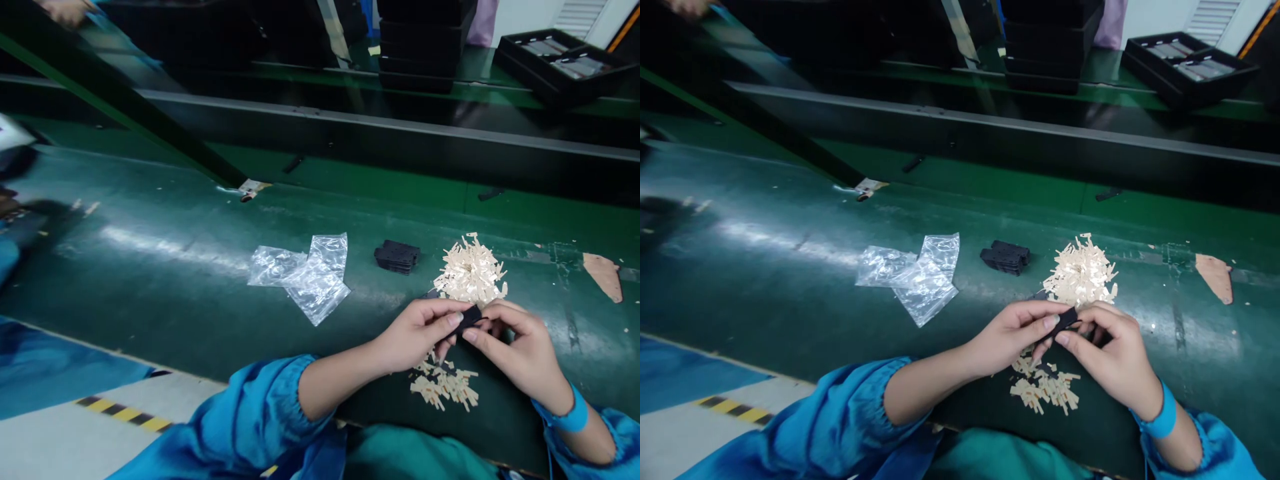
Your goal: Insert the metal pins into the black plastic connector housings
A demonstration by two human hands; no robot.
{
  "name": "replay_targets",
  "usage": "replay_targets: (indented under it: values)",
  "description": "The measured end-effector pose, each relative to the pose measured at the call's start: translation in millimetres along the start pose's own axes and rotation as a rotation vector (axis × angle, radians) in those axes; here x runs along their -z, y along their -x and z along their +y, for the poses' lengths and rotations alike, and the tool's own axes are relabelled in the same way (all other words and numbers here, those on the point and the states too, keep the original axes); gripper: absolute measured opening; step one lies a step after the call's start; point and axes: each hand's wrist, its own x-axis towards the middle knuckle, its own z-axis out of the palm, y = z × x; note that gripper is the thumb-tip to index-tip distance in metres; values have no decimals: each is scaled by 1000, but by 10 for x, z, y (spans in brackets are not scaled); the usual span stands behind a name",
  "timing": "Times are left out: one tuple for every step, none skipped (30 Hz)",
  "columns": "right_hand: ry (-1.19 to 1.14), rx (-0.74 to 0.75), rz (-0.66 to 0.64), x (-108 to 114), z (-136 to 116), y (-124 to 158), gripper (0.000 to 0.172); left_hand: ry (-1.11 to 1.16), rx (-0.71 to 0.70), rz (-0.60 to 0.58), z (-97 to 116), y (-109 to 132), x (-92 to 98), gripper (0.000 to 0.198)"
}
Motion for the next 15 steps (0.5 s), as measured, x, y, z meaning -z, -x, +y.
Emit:
replay_targets:
  values:
    - [-1,0,33,9,3,3,15,-6,-4,14,12,1,1,54]
    - [-14,-4,61,19,5,7,14,-7,-5,23,26,5,2,54]
    - [-35,-9,81,27,7,12,13,-7,-4,28,40,10,4,54]
    - [-59,-14,92,35,7,15,11,-4,-4,32,52,15,6,54]
    - [-81,-18,97,40,5,18,9,-1,-4,33,61,21,7,53]
    - [-99,-19,100,44,3,20,7,1,-4,33,66,25,9,53]
    - [-111,-22,100,46,-1,20,7,1,-2,32,68,29,11,53]
    - [-117,-24,101,47,-4,19,9,0,1,29,66,31,12,52]
    - [-121,-28,102,48,-7,17,11,-1,5,25,62,32,14,53]
    - [-125,-32,104,49,-8,15,13,-3,10,22,56,32,16,53]
    - [-129,-39,104,51,-7,12,14,-4,13,18,52,33,18,54]
    - [-133,-46,103,54,-4,10,15,-7,17,16,48,33,19,54]
    - [-135,-54,100,57,0,8,15,-9,19,14,45,34,20,54]
    - [-135,-61,97,60,6,7,16,-10,20,14,45,35,20,54]
    - [-133,-66,94,62,12,6,16,-12,20,15,46,36,20,54]
